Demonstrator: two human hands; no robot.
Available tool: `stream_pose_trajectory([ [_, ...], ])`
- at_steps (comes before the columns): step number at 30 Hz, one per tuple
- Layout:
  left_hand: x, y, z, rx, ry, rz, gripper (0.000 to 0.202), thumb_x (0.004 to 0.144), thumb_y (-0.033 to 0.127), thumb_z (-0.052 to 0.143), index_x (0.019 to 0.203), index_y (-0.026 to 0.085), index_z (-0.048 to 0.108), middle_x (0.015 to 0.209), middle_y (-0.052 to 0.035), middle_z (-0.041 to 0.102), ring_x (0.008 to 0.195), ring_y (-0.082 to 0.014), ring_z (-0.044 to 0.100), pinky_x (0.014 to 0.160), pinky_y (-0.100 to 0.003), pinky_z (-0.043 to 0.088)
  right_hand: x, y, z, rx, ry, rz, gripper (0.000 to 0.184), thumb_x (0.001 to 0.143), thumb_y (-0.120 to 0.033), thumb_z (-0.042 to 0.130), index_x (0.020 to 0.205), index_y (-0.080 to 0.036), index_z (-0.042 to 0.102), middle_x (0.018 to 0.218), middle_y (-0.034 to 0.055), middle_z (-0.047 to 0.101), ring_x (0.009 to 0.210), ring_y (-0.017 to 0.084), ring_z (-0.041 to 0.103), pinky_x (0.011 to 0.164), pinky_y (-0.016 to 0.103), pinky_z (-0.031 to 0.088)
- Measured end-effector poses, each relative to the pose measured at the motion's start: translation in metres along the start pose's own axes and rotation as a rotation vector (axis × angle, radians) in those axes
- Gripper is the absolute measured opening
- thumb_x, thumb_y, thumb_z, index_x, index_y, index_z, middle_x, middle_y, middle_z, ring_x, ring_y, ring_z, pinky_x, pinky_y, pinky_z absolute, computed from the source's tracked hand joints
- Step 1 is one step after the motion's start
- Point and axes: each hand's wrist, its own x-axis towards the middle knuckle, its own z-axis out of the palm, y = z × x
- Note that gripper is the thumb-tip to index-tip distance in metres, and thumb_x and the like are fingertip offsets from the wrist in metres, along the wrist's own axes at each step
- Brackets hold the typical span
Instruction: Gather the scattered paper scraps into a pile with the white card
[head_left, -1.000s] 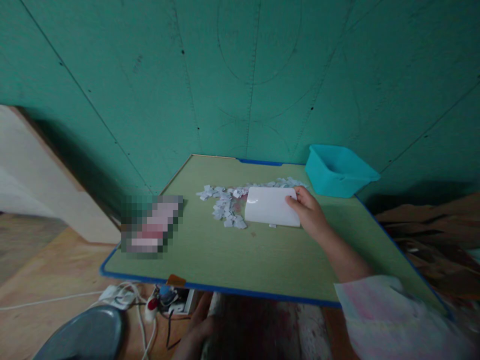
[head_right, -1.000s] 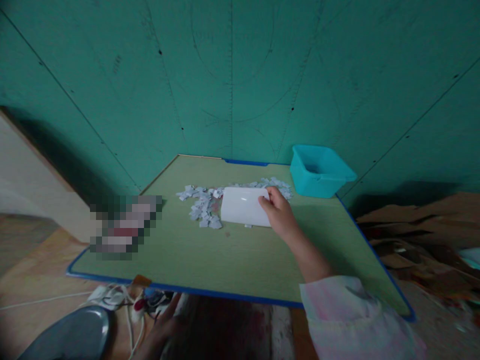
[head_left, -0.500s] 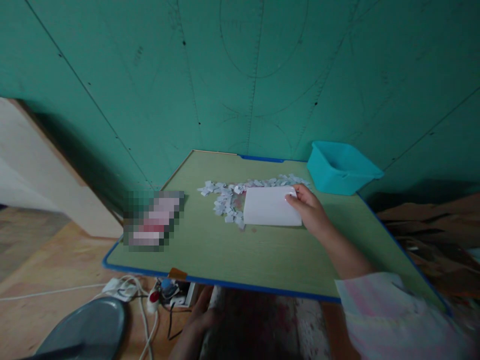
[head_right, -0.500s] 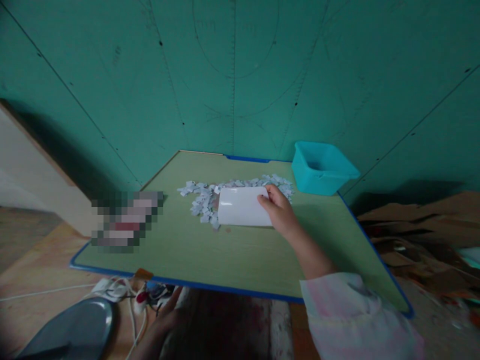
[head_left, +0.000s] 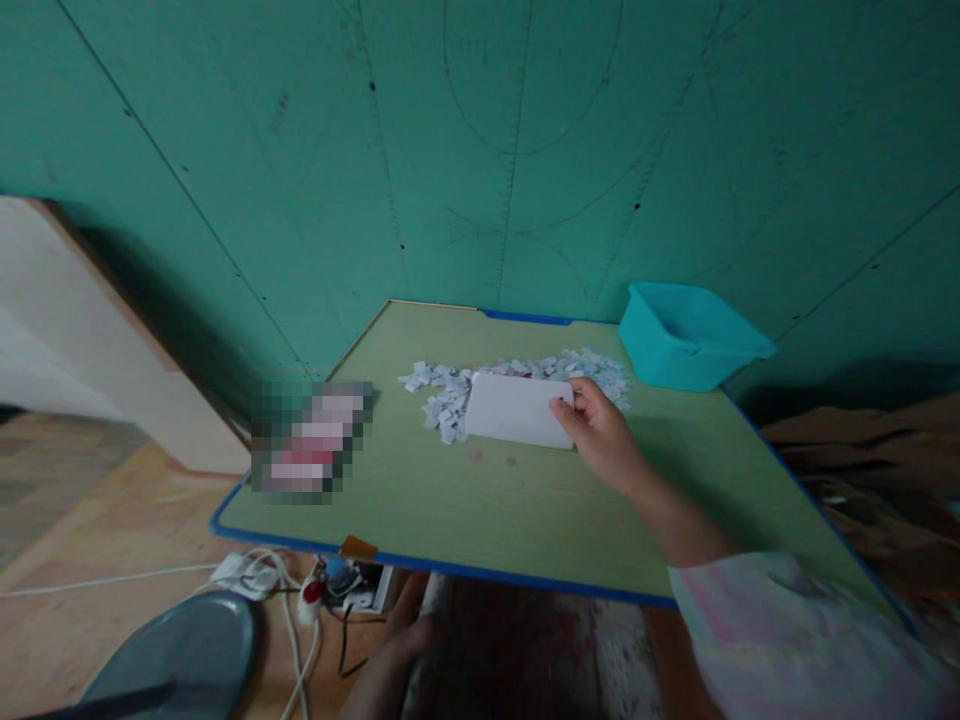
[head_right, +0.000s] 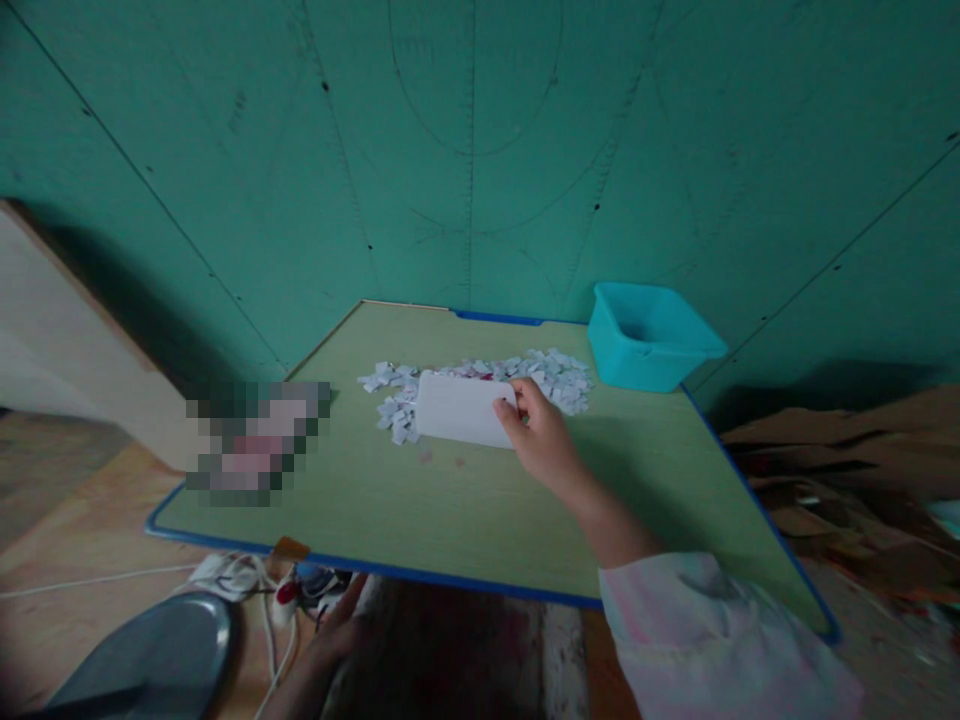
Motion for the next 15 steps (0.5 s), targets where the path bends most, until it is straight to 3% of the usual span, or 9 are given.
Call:
stream_pose_trajectory([
  [5, -0.0055, 0.0060, 0.0048, -0.022, -0.047, -0.019, 0.046, 0.037, 0.003, 0.058, 0.073, 0.028, 0.072, 0.050, 0.0096, 0.064, 0.044, -0.0134, 0.046, 0.052, -0.024, 0.040, 0.0011, 0.0028, -0.0030, -0.037, 0.044, -0.015, 0.022, 0.081, -0.042, 0.049, 0.089, -0.022, 0.046, 0.074, 0.0010, 0.064, 0.064, 0.015, 0.058, 0.056, 0.027, 0.043],
  [9, -0.0047, 0.0079, 0.0033, 0.073, -0.069, 0.018, 0.044, 0.037, 0.004, 0.062, 0.073, 0.027, 0.069, 0.046, 0.0091, 0.061, 0.058, -0.0186, 0.057, 0.062, -0.026, 0.044, 0.0017, 0.0033, -0.0064, 0.009, 0.020, -0.016, 0.021, 0.081, -0.041, 0.049, 0.088, -0.022, 0.046, 0.074, 0.0006, 0.063, 0.062, 0.015, 0.056, 0.055, 0.027, 0.042],
  [15, 0.0016, 0.0004, 0.0004, 0.050, -0.039, 0.072, 0.040, 0.037, 0.005, 0.060, 0.070, 0.027, 0.070, 0.069, 0.0062, 0.075, 0.081, -0.0222, 0.065, 0.068, -0.025, 0.047, 0.0002, -0.0006, -0.0059, 0.040, -0.025, 0.009, 0.020, 0.081, -0.040, 0.051, 0.087, -0.022, 0.046, 0.072, 0.0005, 0.061, 0.061, 0.014, 0.055, 0.053, 0.026, 0.041],
])
